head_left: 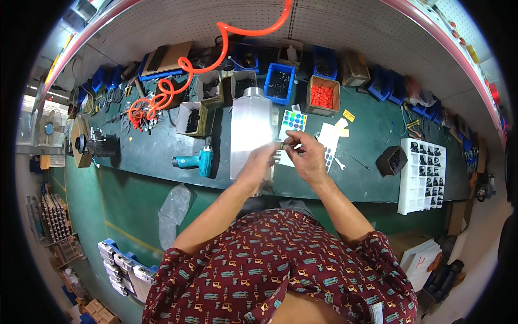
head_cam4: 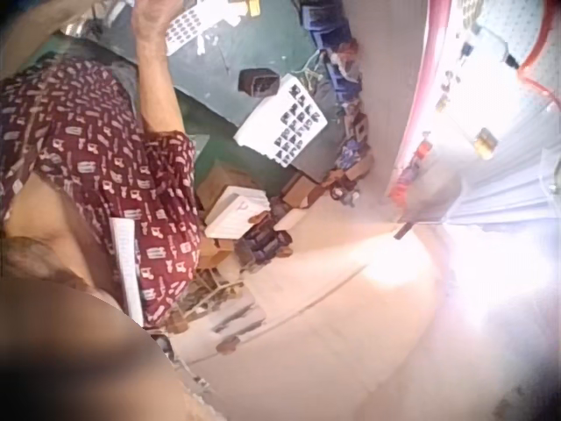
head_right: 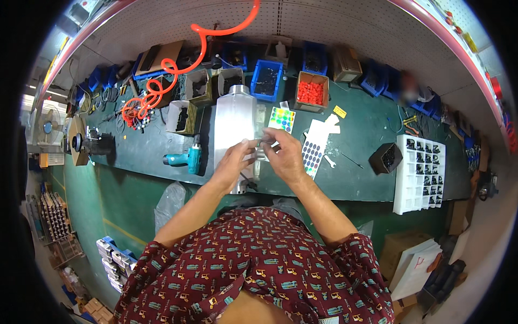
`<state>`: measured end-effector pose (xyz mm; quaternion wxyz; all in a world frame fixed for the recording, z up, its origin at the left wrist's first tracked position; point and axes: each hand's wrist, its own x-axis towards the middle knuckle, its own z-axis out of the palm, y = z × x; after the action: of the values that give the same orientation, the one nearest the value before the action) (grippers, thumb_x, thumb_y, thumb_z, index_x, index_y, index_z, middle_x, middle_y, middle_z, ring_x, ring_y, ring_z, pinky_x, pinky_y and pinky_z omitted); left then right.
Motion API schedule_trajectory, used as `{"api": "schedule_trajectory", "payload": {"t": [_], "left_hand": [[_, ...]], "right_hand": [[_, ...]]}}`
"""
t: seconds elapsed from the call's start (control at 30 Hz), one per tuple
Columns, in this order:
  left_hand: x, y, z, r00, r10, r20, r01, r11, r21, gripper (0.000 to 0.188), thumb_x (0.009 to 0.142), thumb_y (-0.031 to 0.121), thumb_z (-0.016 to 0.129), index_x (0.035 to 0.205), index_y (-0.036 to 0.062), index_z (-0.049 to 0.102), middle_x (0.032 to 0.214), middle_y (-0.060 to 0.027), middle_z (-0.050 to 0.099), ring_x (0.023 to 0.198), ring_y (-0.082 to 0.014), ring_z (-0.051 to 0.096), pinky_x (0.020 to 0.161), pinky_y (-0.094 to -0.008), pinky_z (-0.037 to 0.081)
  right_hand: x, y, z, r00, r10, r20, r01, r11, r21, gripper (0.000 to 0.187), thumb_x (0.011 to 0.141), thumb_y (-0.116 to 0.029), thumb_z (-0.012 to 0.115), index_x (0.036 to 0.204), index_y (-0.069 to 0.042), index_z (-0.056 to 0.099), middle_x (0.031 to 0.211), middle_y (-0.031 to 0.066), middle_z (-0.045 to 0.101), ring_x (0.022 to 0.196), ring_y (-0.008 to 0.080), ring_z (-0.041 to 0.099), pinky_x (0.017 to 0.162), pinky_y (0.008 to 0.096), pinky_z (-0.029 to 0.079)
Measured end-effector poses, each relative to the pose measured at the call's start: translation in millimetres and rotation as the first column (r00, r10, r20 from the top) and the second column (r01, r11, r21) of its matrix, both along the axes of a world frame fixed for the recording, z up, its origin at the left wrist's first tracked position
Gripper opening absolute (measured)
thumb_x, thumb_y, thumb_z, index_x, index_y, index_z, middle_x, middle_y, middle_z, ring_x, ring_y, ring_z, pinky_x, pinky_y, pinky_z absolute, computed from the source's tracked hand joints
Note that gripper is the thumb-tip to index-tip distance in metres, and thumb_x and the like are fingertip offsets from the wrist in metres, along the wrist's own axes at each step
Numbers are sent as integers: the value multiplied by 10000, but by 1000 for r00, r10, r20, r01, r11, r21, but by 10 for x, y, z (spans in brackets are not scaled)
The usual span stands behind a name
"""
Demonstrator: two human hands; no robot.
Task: The person uses a cordless drill to fasten screws into a metal electrical enclosure, then applies a rectangular label and several round colored stickers to its surface. The person handles the enclosure, drill, screws, and sticker sheets on a workbench.
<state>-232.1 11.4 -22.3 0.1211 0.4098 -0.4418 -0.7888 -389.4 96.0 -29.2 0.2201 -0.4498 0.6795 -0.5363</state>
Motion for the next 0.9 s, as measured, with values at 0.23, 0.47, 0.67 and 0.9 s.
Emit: {"api": "schedule_trajectory", "payload": {"t": [0.23,0.47,0.67,0.9], "left_hand": [[438,-330,-114,999,-11,-35,12,1000,19,616,1078,488,432,1408,-17,558,1412,-135,565,1342,-252,466,1123,-441,392],[1173,-489,-208,988,141,-67,-128,977,171,553,1089,405,416,1385,-37,566,1237,-130,657,1095,-211,604,1032,-412,476],[1917,-447,-625,981,164,104,-183,960,214,568,1077,434,430,1354,-43,567,1074,-52,672,958,-143,612,962,-376,492],[2132,-279,-953,975,142,170,-182,952,247,516,1062,418,468,1314,-13,595,1037,-31,674,936,-136,608,922,-360,500]], "right_hand": [[325,-347,-56,986,113,121,-131,980,148,463,857,15,724,1304,-11,604,938,112,735,782,178,699,698,301,565],[191,-798,-447,986,48,161,-106,922,372,518,843,-64,760,1296,70,548,916,107,720,794,137,670,713,279,549],[259,-962,-554,998,62,-5,-52,877,478,524,794,-105,784,1257,45,589,880,126,756,805,208,721,757,338,564],[301,-1028,-570,999,12,-33,7,857,515,518,795,-137,797,1255,8,604,902,133,774,863,272,743,814,395,559]]}}
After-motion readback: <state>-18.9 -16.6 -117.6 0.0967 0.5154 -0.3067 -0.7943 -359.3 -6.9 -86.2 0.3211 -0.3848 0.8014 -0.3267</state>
